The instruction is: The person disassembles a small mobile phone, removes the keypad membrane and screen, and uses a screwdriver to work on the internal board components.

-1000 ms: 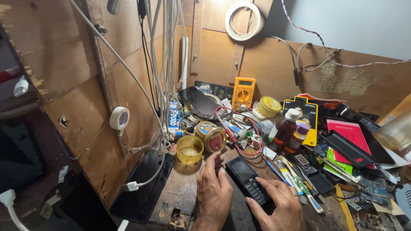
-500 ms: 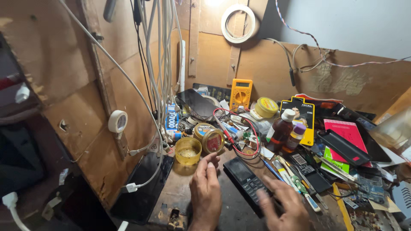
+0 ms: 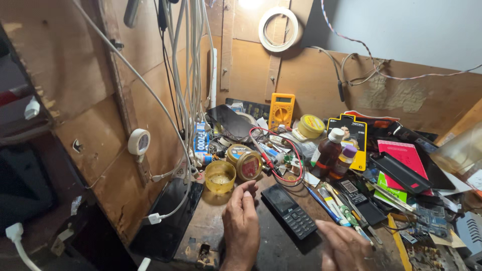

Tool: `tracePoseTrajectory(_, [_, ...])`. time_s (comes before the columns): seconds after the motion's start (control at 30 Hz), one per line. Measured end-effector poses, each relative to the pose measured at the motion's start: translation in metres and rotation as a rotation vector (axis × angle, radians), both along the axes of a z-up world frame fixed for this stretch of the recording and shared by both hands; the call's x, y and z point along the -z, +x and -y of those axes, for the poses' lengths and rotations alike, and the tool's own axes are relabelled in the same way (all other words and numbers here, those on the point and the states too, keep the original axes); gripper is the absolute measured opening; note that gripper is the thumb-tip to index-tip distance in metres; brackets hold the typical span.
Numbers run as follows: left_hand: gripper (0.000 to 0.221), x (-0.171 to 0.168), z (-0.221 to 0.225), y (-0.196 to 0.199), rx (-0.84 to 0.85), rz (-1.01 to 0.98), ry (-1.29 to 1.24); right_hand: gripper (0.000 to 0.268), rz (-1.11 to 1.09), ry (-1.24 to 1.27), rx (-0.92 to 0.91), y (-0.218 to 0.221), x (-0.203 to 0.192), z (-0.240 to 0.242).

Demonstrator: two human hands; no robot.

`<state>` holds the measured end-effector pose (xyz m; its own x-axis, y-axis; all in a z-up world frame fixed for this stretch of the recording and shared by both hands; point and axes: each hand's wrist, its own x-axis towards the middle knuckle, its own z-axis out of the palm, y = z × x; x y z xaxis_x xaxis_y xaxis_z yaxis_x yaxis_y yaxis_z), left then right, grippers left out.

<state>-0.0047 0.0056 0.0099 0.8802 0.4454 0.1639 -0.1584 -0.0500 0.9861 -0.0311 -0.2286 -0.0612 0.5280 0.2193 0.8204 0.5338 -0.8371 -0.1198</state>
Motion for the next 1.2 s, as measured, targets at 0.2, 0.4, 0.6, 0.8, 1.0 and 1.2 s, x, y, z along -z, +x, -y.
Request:
tracePoseTrajectory(0.2, [0.034, 0.002, -0.001, 0.0, 0.003, 0.004, 0.029, 0.057, -0.005, -0.065, -0.055, -0.001, -0.014, -0.01])
tracePoseTrajectory(0.4, [0.033, 0.004, -0.001, 0.001, -0.007, 0.048, 0.046, 0.066, 0.087, -0.264, -0.107, 0.005, -0.027, -0.019])
tracePoseTrajectory(0.6, [0.032, 0.002, 0.0, -0.001, -0.027, 0.026, 0.078, 0.049, 0.12, -0.348, -0.113, 0.002, -0.017, -0.019])
tracePoseTrajectory(0.8, [0.032, -0.001, -0.001, -0.003, -0.014, 0.016, 0.052, 0.032, -0.049, -0.068, -0.029, 0.007, 0.017, 0.01])
tracePoseTrajectory(1.0, [0.033, -0.002, -0.001, -0.004, 0.001, 0.025, 0.075, 0.029, -0.069, -0.031, -0.052, 0.021, 0.026, 0.02])
tracePoseTrajectory(1.2, [0.031, -0.003, -0.001, -0.005, -0.002, 0.042, 0.104, 0.033, -0.1, 0.139, 0.026, 0.005, -0.003, 0.005])
